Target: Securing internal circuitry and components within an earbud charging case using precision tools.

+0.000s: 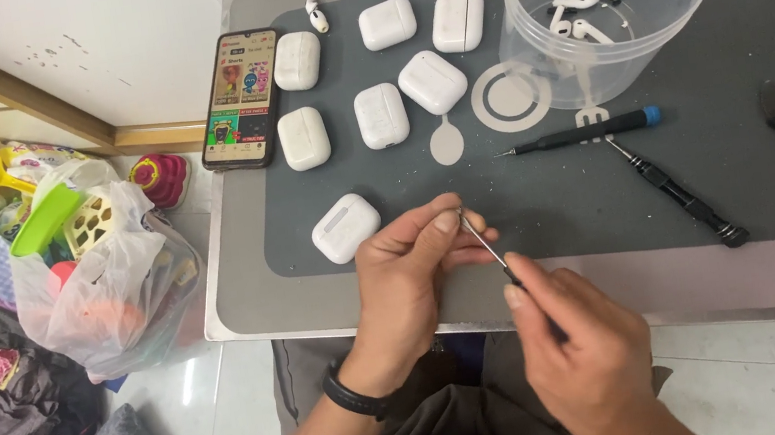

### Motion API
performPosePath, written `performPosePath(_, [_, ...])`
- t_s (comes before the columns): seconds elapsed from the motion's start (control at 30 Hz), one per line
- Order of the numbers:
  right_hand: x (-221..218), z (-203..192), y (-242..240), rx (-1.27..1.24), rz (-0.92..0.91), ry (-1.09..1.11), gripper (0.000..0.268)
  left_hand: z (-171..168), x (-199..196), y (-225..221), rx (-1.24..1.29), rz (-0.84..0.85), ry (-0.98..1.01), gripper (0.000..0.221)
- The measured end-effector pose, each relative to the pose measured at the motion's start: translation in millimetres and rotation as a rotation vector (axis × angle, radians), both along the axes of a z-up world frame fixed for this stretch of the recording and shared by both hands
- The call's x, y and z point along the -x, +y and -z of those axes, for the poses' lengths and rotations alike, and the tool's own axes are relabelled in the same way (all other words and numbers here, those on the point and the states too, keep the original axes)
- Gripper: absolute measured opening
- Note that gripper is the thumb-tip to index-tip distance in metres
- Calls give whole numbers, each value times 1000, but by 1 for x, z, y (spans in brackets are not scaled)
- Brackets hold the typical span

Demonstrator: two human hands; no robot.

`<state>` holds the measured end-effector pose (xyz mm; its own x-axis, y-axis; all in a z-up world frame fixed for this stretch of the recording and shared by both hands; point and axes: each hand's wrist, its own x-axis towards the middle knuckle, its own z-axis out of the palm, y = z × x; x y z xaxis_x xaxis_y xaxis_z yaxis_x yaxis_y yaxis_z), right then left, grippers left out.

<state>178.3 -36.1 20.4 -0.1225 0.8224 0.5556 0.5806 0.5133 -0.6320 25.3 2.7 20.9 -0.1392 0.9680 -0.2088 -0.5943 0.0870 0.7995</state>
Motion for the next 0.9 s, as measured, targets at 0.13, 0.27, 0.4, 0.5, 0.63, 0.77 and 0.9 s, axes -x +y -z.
performPosePath(0.13, [2, 2, 1, -76, 8, -59, 22, -2, -5, -3, -85, -46, 156, 23])
performPosePath(0.27, [-6, 3, 3, 179, -37, 125, 26, -4, -2, -2, -19, -10, 80, 25])
performPosePath(0.4, [-5, 4, 4, 203, -41, 136, 26, -5, -1, 1, -30, 10, 65, 24])
performPosePath(0.5, [-1, 4, 3, 214, -46, 150, 26, 2, -2, 1, -47, 30, 96, 25])
performPosePath(0.63, [-3, -2, 4, 224, -61, 154, 26, -1, -3, 1, -72, 39, 107, 25])
performPosePath(0.77, [-11, -3, -1, 373, 2, 170, 30, -4, -4, 3, -103, 43, 71, 23])
performPosePath(0.9, [-18, -3, -2, 447, 145, 137, 35, -4, -5, 9, -15, 45, 113, 25])
